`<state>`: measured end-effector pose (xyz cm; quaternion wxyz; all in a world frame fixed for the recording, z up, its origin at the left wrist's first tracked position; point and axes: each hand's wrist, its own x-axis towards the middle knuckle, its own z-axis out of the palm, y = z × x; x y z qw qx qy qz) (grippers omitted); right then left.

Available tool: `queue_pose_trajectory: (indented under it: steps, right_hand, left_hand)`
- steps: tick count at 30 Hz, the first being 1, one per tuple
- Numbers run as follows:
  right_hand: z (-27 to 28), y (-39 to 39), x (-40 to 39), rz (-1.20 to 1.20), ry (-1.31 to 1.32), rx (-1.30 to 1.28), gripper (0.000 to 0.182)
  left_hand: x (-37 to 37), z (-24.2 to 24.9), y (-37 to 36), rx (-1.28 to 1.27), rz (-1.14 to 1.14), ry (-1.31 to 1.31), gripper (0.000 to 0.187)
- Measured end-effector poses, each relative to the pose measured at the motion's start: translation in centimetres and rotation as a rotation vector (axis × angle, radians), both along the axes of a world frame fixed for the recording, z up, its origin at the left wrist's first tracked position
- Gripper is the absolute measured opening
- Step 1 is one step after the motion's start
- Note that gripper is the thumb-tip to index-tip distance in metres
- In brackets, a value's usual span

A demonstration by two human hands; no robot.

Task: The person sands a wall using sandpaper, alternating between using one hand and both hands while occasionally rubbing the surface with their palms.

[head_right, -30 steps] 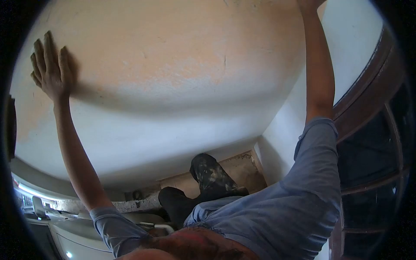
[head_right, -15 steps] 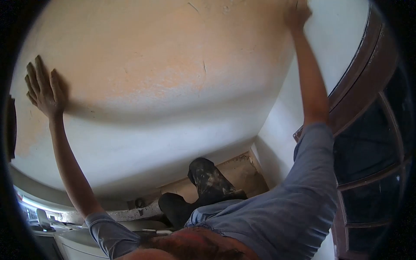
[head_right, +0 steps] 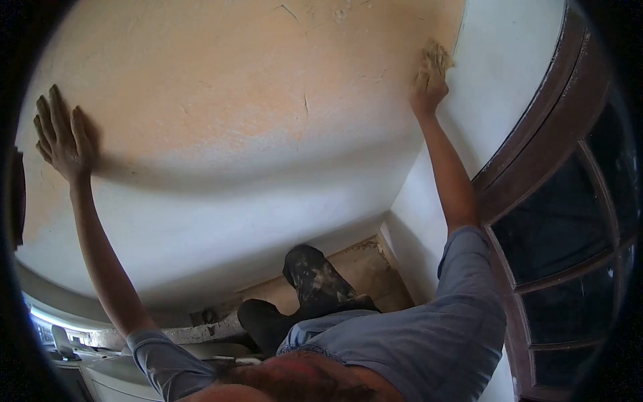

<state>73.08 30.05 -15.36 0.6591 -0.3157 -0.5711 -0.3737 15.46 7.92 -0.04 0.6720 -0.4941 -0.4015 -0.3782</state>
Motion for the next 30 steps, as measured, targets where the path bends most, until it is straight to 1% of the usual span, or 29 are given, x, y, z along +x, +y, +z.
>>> queue_pose_trajectory:
  steps: [1, 2, 4, 5, 6, 7, 8, 9, 11, 12, 13, 14, 15, 17, 18, 20, 21, 22, 23, 25, 26, 28, 29, 30]
  right_hand:
    - [0.6, 0.0, -0.3, -0.031, -0.051, 0.039, 0.032]
    - [2.1, 0.9, 0.0, -0.205, -0.059, 0.054, 0.033]
    - [7.3, 2.5, 0.8, -0.340, -0.067, 0.066, 0.048]
    - [10.5, 2.4, 1.3, -0.336, -0.066, 0.038, 0.042]
    - [13.6, 2.1, 1.8, -0.333, -0.067, 0.009, 0.043]
    - [16.5, 1.8, 1.7, -0.083, -0.002, 0.003, 0.043]
    - [18.1, 1.7, 1.4, 0.169, 0.063, 0.000, 0.042]
    - [18.1, 1.7, 1.4, 0.173, 0.060, 0.002, 0.042]
    - [17.5, 1.2, 1.4, 0.146, -0.019, -0.020, 0.042]
    - [15.7, -0.4, 0.5, 0.003, -0.198, 0.155, 0.040]
    - [12.9, -0.7, -0.8, -0.138, -0.373, 0.336, 0.046]
    - [8.9, 2.5, 1.1, -0.230, -0.237, 0.131, 0.044]
    - [5.7, 1.4, -0.7, -0.011, -0.137, 0.049, 0.040]
    - [-0.6, 0.2, -2.3, 0.057, -0.145, -0.016, 0.039]
    - [-2.4, -0.2, -3.0, 0.059, -0.155, -0.013, 0.039]
    - [-4.0, -0.4, -4.2, 0.130, -0.042, -0.041, 0.039]
    - [-2.6, -0.4, -4.2, 0.141, -0.051, -0.038, 0.039]
    - [0.1, -0.4, -4.2, 0.150, -0.071, -0.003, 0.038]
    - [3.3, -0.4, -4.8, 0.162, -0.089, 0.033, 0.037]
    - [11.2, -1.2, -6.0, 0.022, -0.103, 0.082, 0.041]
    - [14.8, 1.3, -4.3, -0.198, -0.167, 0.191, 0.040]
    - [22.2, 3.2, -1.8, -0.362, -0.197, 0.113, 0.038]
    - [23.7, 1.7, -3.1, -0.367, -0.201, 0.108, 0.038]
    - [24.7, -0.5, -6.1, -0.174, -0.060, 0.070, 0.039]
  left_hand:
    - [0.1, 0.0, -0.2, -0.005, 0.004, 0.006, 0.052]
    - [0.2, -0.1, -0.3, -0.009, 0.009, -0.001, 0.053]
    - [-0.2, 0.0, -0.1, -0.007, -0.009, 0.011, 0.054]
    - [-0.2, 0.2, -0.2, -0.010, -0.007, 0.017, 0.054]
    - [-0.2, 0.2, -0.4, -0.022, 0.000, 0.017, 0.054]
    - [-0.2, 0.1, -0.5, -0.033, 0.009, 0.014, 0.053]
    - [-0.2, 0.1, -0.7, -0.033, 0.013, 0.012, 0.053]
    - [-0.2, 0.1, -0.8, -0.043, 0.008, 0.002, 0.052]
    - [-0.2, -0.1, -0.9, -0.042, 0.009, -0.015, 0.051]
    - [-0.2, -0.1, -0.8, -0.037, -0.003, -0.016, 0.051]
    - [-0.3, -0.1, -0.9, -0.031, -0.010, -0.019, 0.051]
    - [-0.5, -0.2, -0.8, -0.021, -0.008, -0.023, 0.050]
    - [-0.7, -0.2, -0.8, -0.013, 0.008, -0.033, 0.050]
    - [-1.0, -0.3, -0.6, -0.007, 0.013, -0.024, 0.050]
    - [-1.2, -0.3, -0.5, -0.009, 0.000, -0.023, 0.051]
    - [-1.4, -0.3, -0.3, -0.022, -0.023, -0.044, 0.052]
    - [-1.5, -0.3, -0.4, -0.037, -0.041, -0.053, 0.054]
    - [-1.4, -0.2, -0.6, -0.023, -0.017, 0.004, 0.052]
    - [-1.2, -0.2, -0.8, -0.021, 0.004, 0.000, 0.052]
    - [-0.8, -0.1, -0.7, -0.026, -0.038, -0.006, 0.052]
    - [-0.9, 0.0, -0.7, -0.022, -0.042, 0.010, 0.051]
    - [-0.7, 0.0, -0.9, -0.028, -0.044, 0.000, 0.051]
    - [-0.7, 0.0, -0.8, -0.025, -0.045, -0.006, 0.052]
    - [-0.9, -0.1, -0.6, -0.031, -0.037, -0.015, 0.052]
